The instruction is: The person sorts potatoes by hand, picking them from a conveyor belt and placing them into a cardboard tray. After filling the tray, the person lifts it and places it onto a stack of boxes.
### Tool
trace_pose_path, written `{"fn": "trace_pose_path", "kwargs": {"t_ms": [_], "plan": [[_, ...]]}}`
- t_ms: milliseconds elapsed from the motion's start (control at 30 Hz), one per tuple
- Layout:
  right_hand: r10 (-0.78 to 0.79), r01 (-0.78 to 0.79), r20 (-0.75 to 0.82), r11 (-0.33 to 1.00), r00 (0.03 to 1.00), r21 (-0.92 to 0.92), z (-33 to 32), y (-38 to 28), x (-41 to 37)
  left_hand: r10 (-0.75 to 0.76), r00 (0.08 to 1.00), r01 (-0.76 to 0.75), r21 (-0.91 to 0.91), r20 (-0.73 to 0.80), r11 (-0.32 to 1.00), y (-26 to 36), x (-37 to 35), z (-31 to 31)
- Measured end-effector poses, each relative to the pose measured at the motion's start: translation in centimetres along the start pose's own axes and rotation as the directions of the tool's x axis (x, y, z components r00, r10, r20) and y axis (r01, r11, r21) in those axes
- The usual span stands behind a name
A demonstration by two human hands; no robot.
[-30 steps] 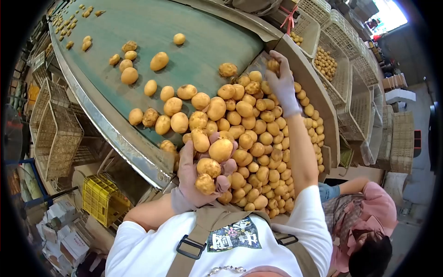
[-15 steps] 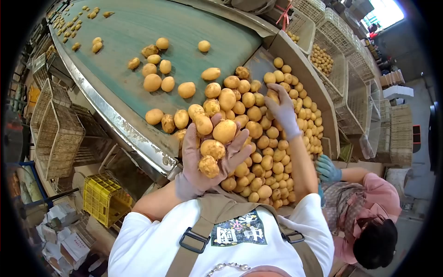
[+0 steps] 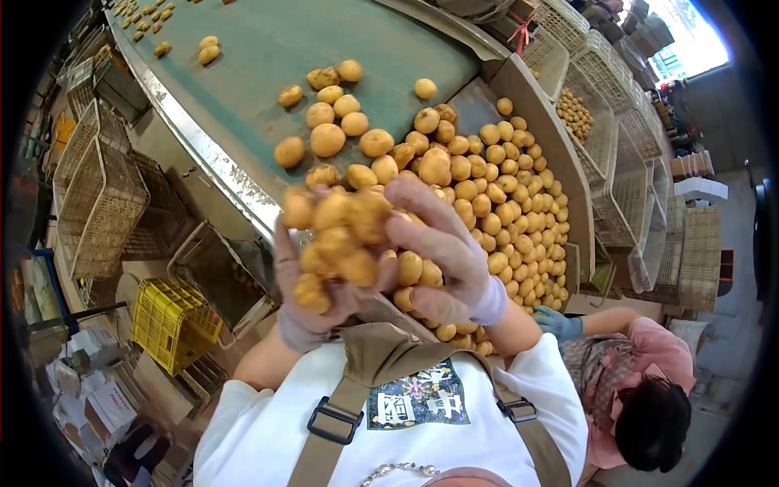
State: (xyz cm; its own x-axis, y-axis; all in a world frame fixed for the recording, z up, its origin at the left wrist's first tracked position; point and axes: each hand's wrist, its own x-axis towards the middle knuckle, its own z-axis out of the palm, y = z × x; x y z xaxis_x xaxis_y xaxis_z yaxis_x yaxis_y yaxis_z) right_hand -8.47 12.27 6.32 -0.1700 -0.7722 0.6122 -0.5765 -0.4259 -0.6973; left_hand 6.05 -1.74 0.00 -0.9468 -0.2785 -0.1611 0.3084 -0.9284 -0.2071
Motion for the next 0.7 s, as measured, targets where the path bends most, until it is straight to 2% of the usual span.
{"fn": "trace_pose_path", "kwargs": {"t_ms": [67,133,167,200,267,300,333,367,400,467,500,533,600,667,700], "plan": [[0.002,-0.005,-0.023,0.994,1.0,-0.109,0.0,0.8,0.2,0.067,0.99,-0.075,0.063,0.122,0.995,2.7,-1.8,0.1],[0.083,-0.087,-0.034,0.987,0.996,-0.132,-0.6,1.9,-0.5,0.12,0.961,-0.154,0.122,0.249,0.98,6.6,-3.9,0.9],[0.093,-0.11,-0.106,0.979,0.99,-0.17,-0.7,2.4,-1.5,0.141,0.94,-0.195,0.15,0.312,0.969,9.0,-5.1,0.9],[0.142,-0.171,-0.159,0.967,0.977,-0.187,-1.3,2.8,-2.4,0.151,0.89,-0.177,0.02,0.43,0.984,12.6,-5.8,-2.4],[0.218,-0.315,-0.312,0.899,0.925,-0.305,-3.3,3.8,-4.4,0.444,0.858,-0.505,0.269,0.256,0.82,18.1,-10.0,-6.7],[0.245,-0.369,-0.419,0.897,0.874,-0.244,-4.1,4.9,-5.1,0.571,0.805,-0.577,0.431,0.159,0.694,20.8,-12.1,-8.8],[0.367,-0.519,-0.502,0.83,0.783,-0.203,-5.1,5.1,-5.5,0.709,0.688,-0.514,0.583,-0.158,0.629,23.4,-14.0,-10.0],[0.446,-0.606,-0.499,0.765,0.744,-0.219,-6.2,5.4,-5.5,0.685,0.698,-0.352,0.732,-0.21,0.583,28.9,-16.7,-14.8],[0.519,-0.686,-0.501,0.689,0.693,-0.234,-7.2,5.8,-5.6,0.829,0.389,-0.259,0.816,-0.401,0.517,27.5,-16.8,-14.0],[0.642,-0.752,-0.397,0.601,0.656,-0.271,-8.8,7.5,-4.8,0.944,0.191,-0.312,0.895,-0.268,0.317,28.0,-16.6,-13.8],[0.708,-0.784,-0.338,0.547,0.62,-0.294,-9.5,8.5,-4.6,0.961,0.243,-0.275,0.941,-0.132,0.199,27.9,-15.9,-13.4],[0.713,-0.746,-0.258,0.544,0.652,-0.384,-9.8,10.9,-4.8,0.956,0.294,-0.247,0.966,0.0,0.076,27.5,-14.7,-13.0],[0.656,-0.558,-0.13,0.502,0.743,-0.661,-10.0,15.2,-4.8,0.894,0.42,-0.31,0.95,0.158,-0.022,21.5,-8.5,-6.6],[0.795,-0.584,-0.077,0.371,0.601,-0.722,-10.2,14.2,-2.7,0.81,0.534,-0.456,0.889,0.244,0.033,14.7,-3.6,-0.6],[0.856,-0.587,-0.058,0.302,0.514,-0.751,-10.4,13.5,-1.8,0.723,0.595,-0.529,0.849,0.351,0.024,12.7,-1.7,0.5]]}}
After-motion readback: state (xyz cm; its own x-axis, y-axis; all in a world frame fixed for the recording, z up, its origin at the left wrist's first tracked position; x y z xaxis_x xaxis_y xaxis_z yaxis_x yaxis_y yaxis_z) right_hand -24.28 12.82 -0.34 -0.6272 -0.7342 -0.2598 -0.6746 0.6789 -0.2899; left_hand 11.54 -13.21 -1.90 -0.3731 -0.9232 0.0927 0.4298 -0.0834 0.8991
